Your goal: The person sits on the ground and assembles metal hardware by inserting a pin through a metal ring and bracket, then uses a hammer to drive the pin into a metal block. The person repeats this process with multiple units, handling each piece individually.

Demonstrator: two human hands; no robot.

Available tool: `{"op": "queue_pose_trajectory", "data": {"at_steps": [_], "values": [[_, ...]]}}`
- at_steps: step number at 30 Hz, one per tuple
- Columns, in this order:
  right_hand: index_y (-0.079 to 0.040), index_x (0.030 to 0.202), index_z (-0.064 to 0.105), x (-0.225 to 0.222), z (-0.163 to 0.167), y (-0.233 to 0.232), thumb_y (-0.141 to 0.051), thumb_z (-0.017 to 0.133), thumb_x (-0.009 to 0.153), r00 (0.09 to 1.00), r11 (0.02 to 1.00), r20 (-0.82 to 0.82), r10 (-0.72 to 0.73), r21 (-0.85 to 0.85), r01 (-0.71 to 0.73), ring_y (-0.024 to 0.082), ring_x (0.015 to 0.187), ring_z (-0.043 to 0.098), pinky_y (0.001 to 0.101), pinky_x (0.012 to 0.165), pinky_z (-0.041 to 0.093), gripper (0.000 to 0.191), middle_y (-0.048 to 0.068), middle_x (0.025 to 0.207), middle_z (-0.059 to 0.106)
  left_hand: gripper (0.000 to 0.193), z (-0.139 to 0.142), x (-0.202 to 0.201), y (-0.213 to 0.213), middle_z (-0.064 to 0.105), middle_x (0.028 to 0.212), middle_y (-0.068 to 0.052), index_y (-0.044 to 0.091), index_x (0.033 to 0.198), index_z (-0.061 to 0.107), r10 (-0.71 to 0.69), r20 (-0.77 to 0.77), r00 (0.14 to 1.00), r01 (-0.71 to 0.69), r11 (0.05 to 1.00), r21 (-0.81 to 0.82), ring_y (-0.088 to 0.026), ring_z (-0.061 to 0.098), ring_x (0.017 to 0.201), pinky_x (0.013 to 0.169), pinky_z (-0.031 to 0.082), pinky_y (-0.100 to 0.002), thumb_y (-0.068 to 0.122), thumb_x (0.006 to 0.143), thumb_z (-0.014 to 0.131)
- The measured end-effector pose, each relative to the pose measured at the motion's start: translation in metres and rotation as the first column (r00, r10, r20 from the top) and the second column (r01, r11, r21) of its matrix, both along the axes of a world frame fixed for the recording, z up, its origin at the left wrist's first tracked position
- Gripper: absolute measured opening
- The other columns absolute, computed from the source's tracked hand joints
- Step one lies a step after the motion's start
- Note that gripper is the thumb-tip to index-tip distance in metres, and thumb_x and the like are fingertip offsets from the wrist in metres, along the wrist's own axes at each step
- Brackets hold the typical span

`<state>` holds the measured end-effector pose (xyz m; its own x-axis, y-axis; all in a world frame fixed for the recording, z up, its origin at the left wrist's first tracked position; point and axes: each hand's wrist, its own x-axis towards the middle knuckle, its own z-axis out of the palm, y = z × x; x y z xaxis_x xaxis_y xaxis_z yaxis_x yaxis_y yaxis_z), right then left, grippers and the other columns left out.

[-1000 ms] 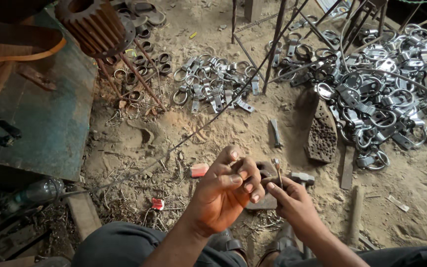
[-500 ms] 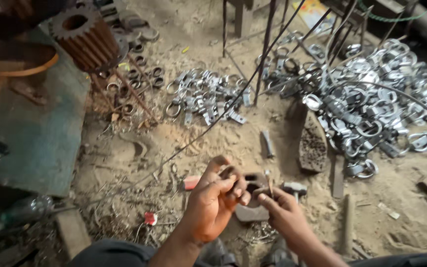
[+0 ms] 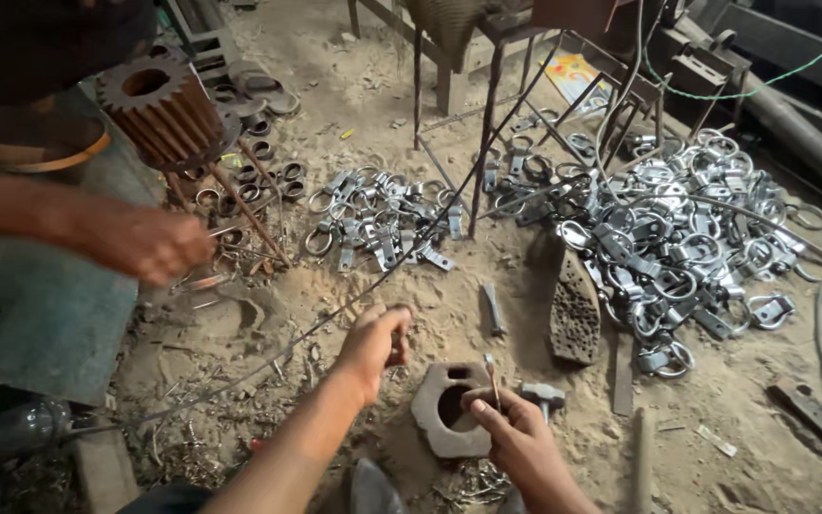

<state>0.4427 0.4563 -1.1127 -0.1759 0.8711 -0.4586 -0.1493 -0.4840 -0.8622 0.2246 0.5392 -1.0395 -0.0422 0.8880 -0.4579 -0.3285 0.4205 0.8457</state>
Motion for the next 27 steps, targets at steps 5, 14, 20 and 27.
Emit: {"op": "queue_pose_trajectory", "data": {"at_steps": [5,14,20,27], "values": [[0.002,0.112,0.075,0.014,-0.008,0.01,-0.021,0.068,0.097,0.994,1.0,-0.109,-0.003,0.01,0.005,0.004,0.058,0.058,0.0233,0.05,0.042,0.028,0.0,0.079,0.072,0.043,-0.027,0.035,0.041,0.068,0.078,-0.014,0.008,0.086,0.071,-0.112,-0.575,0.81,0.072,0.993,-0.092,-0.024,0.064,0.068,0.067,0.05,-0.04,0.046,0.104,0.062],[0.004,0.114,0.076,0.014,-0.047,0.04,-0.019,0.073,0.096,0.991,1.0,-0.135,-0.016,0.023,0.019,0.014,0.065,0.05,0.0299,0.058,0.037,0.03,0.008,0.084,0.066,0.027,-0.091,0.044,0.102,0.077,0.098,-0.013,0.018,0.098,0.076,-0.105,-0.807,0.581,0.144,0.989,-0.025,-0.034,0.073,0.093,0.081,0.058,-0.045,0.038,0.082,0.066],[0.009,0.109,0.075,0.004,-0.071,0.081,-0.014,0.072,0.089,0.978,0.998,-0.207,-0.015,0.051,0.026,0.022,0.099,0.071,0.0381,0.093,0.052,0.03,0.015,0.099,0.078,0.031,-0.133,0.03,0.143,0.076,0.097,-0.015,0.016,0.095,0.078,-0.136,-0.857,0.497,0.032,0.99,-0.139,-0.037,0.072,0.094,0.082,0.057,-0.046,0.044,0.084,0.067],[0.006,0.11,0.075,0.012,-0.085,0.114,-0.019,0.071,0.09,0.993,0.995,-0.081,0.082,-0.045,-0.086,0.02,0.102,0.071,0.0364,0.096,0.052,0.032,0.013,0.1,0.078,0.032,-0.173,0.026,0.162,0.078,0.092,-0.012,0.013,0.091,0.078,-0.149,-0.814,0.562,0.045,0.988,-0.15,-0.033,0.075,0.089,0.08,0.057,-0.044,0.042,0.08,0.07]]}}
